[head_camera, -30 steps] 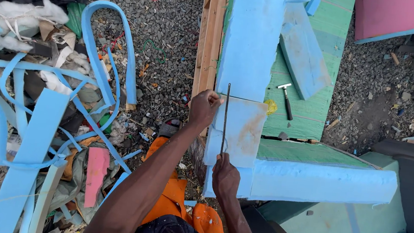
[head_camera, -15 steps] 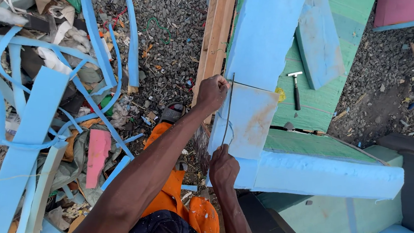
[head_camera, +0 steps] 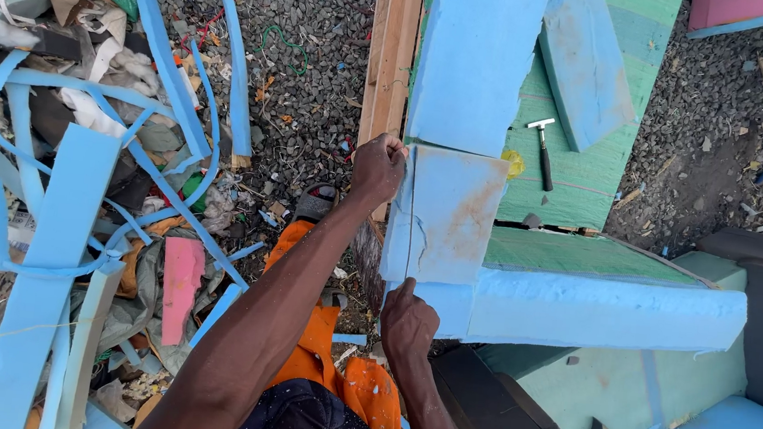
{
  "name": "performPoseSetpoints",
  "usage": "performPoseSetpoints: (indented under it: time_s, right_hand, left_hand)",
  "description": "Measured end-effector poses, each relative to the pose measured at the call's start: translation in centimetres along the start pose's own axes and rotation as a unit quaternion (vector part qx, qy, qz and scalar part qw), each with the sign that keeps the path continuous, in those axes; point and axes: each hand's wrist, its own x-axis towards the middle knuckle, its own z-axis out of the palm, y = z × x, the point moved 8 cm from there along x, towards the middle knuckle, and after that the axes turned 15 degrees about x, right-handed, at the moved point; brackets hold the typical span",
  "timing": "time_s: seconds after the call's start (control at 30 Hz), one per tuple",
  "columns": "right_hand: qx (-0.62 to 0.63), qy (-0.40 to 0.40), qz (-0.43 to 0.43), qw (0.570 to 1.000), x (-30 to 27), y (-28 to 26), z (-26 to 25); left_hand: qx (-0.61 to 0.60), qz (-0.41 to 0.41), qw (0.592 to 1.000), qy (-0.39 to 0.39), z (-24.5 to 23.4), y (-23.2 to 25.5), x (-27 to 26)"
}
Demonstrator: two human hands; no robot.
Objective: Cutting foam padding to size and applying adhesive for furniture reupholstery.
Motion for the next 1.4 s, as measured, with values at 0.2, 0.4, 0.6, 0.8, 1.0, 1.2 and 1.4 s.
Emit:
performPoseSetpoints:
  time_s: [0.2, 0.4, 0.6, 0.8, 1.0, 1.2, 1.4]
  right_hand:
    - [-0.017, 0.025, -0.036, 0.999, 2.1, -0.8, -0.4]
    - [-0.032, -0.029, -0.043, 0.998, -2.3, -1.3, -1.0]
    - [0.063, 0.073, -0.011, 0.995, 2.5, 0.8, 1.9]
    - [0.072, 0.053, 0.029, 0.996, -0.8, 1.5, -0.1]
    - [0.057, 0.097, -0.007, 0.994, 1.6, 0.5, -0.3]
    - [0.079, 0.120, -0.041, 0.989, -0.3, 1.4, 0.7]
    - [0.087, 0.079, -0.011, 0.993, 1.3, -0.1, 0.5]
  left_hand:
    - [0.014, 0.001, 1.000, -0.002, 1.0, -1.6, 0.8]
    - [0.009, -0.020, 1.000, -0.003, 1.2, -2.7, 0.2]
    - [0.041, -0.097, 0.994, -0.020, 1.1, -1.9, 0.5]
    - [0.026, -0.059, 0.998, 0.019, 2.1, -5.0, 0.3]
    - [0.012, -0.081, 0.997, 0.012, 2.0, -4.8, 0.4]
    - [0.030, -0.100, 0.994, 0.011, 1.2, -5.8, -0.4]
    - [0.002, -0.081, 0.996, -0.046, 1.4, -5.5, -0.4]
